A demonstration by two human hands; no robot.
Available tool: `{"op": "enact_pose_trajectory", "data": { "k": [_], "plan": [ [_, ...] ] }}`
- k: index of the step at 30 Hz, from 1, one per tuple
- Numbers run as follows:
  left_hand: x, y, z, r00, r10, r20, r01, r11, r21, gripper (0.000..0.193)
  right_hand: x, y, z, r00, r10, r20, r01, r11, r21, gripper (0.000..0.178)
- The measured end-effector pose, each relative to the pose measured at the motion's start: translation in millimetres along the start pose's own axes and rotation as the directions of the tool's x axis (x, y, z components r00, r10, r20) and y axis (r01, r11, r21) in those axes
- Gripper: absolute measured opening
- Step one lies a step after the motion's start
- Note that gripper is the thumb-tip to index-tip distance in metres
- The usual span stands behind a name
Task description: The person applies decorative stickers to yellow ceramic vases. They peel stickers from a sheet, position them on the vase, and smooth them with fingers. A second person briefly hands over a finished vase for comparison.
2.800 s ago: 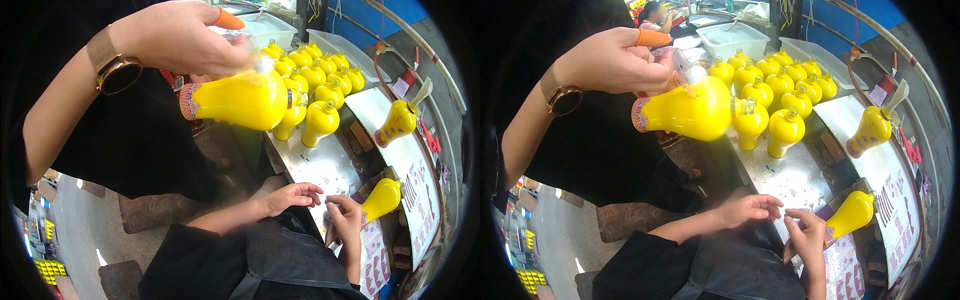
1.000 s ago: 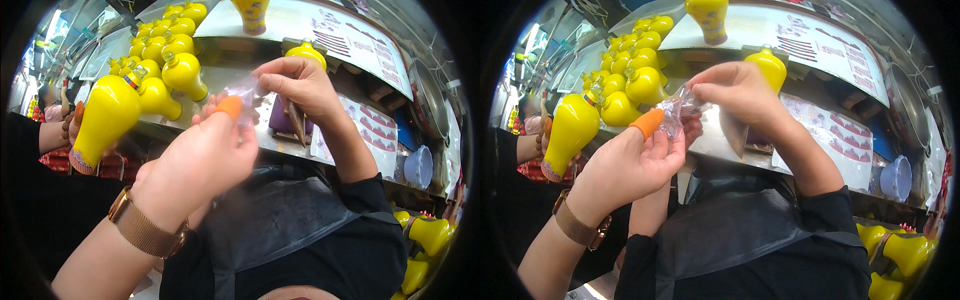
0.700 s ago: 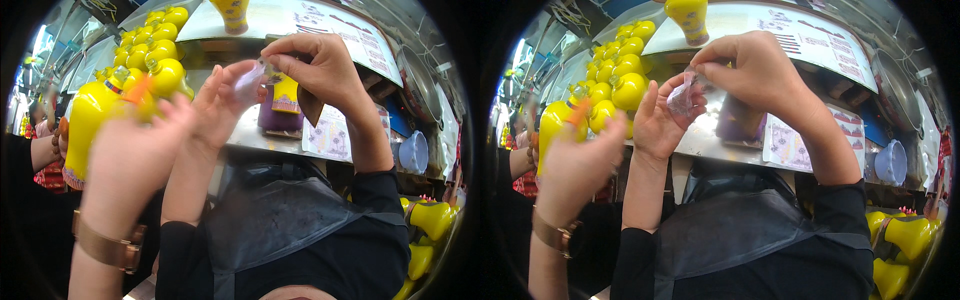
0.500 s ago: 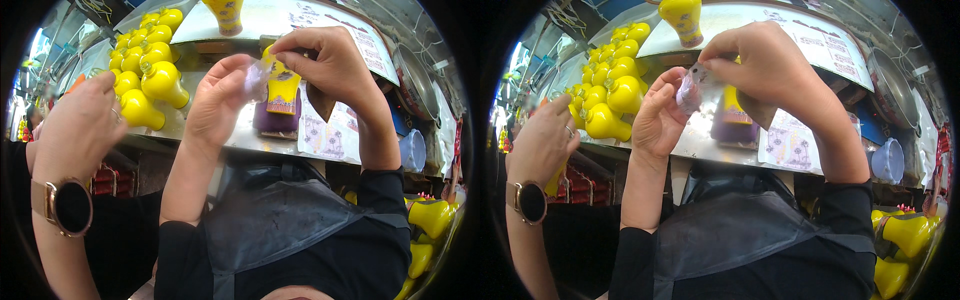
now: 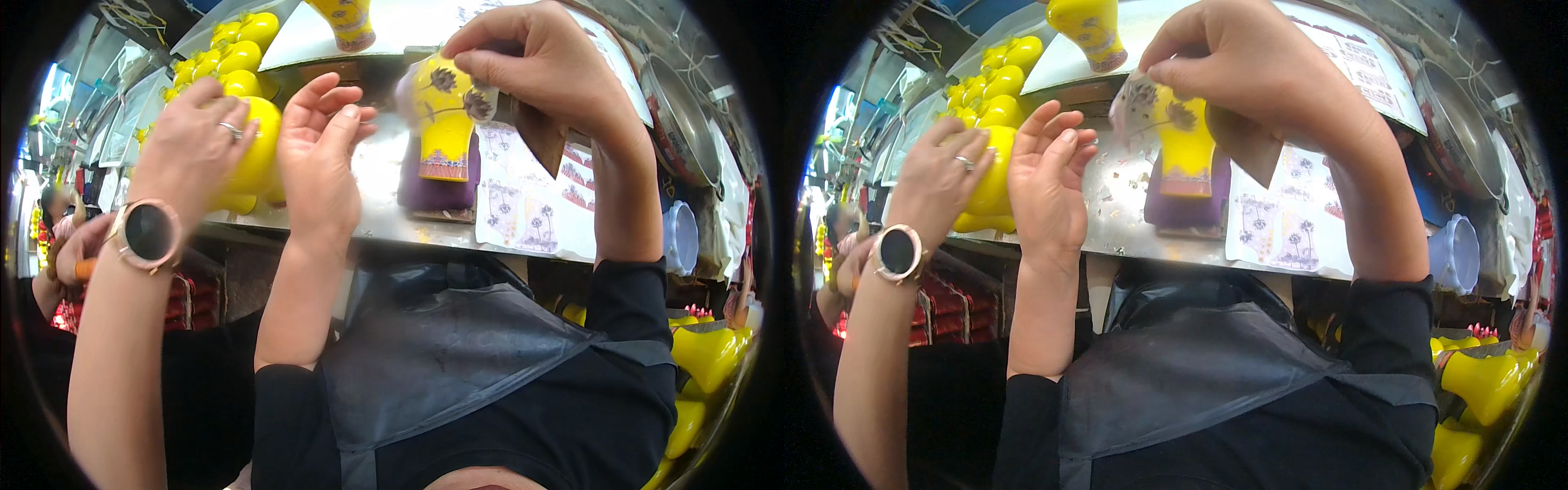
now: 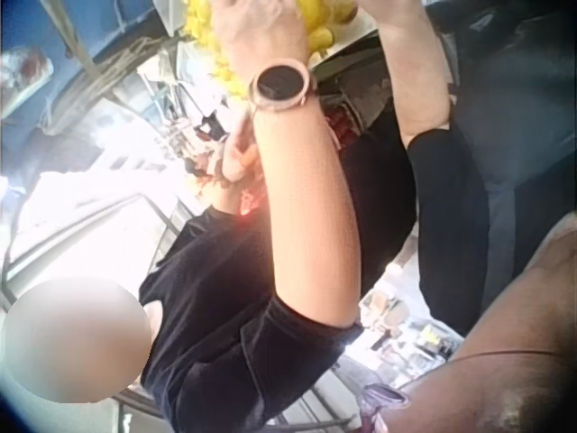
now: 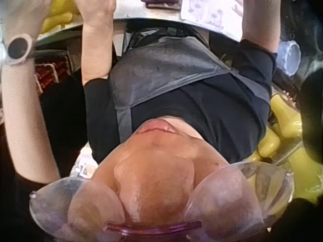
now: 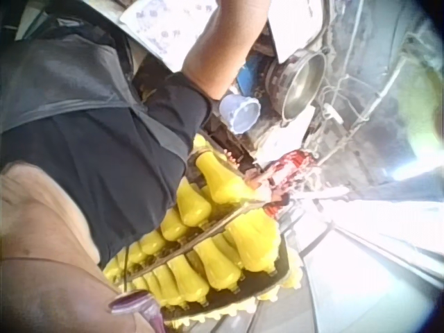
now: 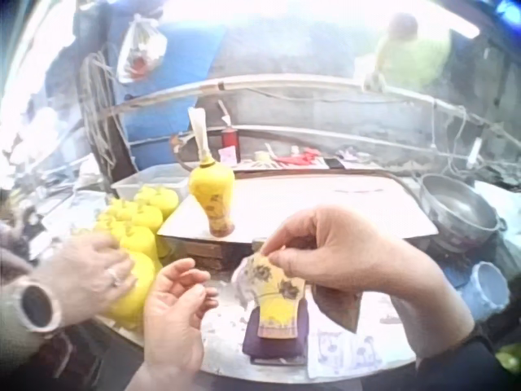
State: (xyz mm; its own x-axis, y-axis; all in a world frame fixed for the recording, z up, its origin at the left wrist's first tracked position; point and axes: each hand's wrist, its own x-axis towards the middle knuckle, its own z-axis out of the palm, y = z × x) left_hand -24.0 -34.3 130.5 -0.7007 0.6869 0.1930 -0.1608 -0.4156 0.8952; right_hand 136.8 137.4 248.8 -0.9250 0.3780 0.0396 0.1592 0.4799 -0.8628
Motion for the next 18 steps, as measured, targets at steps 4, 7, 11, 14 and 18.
{"op": "enact_pose_trajectory", "data": {
  "k": [4, 7, 11, 14, 18],
  "plan": [
    [-6.4, -6.1, 14.3, 0.934, 0.323, 0.151, -0.356, 0.850, 0.389, 0.042, -4.7, -1.0, -13.1, 0.984, 0.175, -0.006, -0.172, 0.970, 0.173, 0.029],
    [-6.5, -13.2, 27.1, 0.739, 0.479, 0.474, -0.672, 0.469, 0.573, 0.054, 2.7, 22.4, -6.1, 0.987, 0.160, -0.023, -0.152, 0.967, 0.207, 0.025],
    [-9.1, -24.3, 47.5, 0.640, 0.568, 0.517, -0.725, 0.225, 0.651, 0.057, 6.9, 58.2, 8.6, 0.994, -0.093, -0.062, 0.096, 0.994, 0.050, 0.043],
    [-6.3, -31.1, 51.7, 0.576, 0.601, 0.554, -0.743, 0.101, 0.662, 0.055, 5.0, 69.5, 15.5, 0.996, -0.058, -0.068, 0.065, 0.991, 0.118, 0.048],
    [-6.4, -35.4, 42.7, 0.578, 0.603, 0.550, -0.733, 0.087, 0.675, 0.032, 2.1, 72.7, 23.8, 0.996, -0.037, -0.083, 0.054, 0.975, 0.215, 0.044]
  ]
}}
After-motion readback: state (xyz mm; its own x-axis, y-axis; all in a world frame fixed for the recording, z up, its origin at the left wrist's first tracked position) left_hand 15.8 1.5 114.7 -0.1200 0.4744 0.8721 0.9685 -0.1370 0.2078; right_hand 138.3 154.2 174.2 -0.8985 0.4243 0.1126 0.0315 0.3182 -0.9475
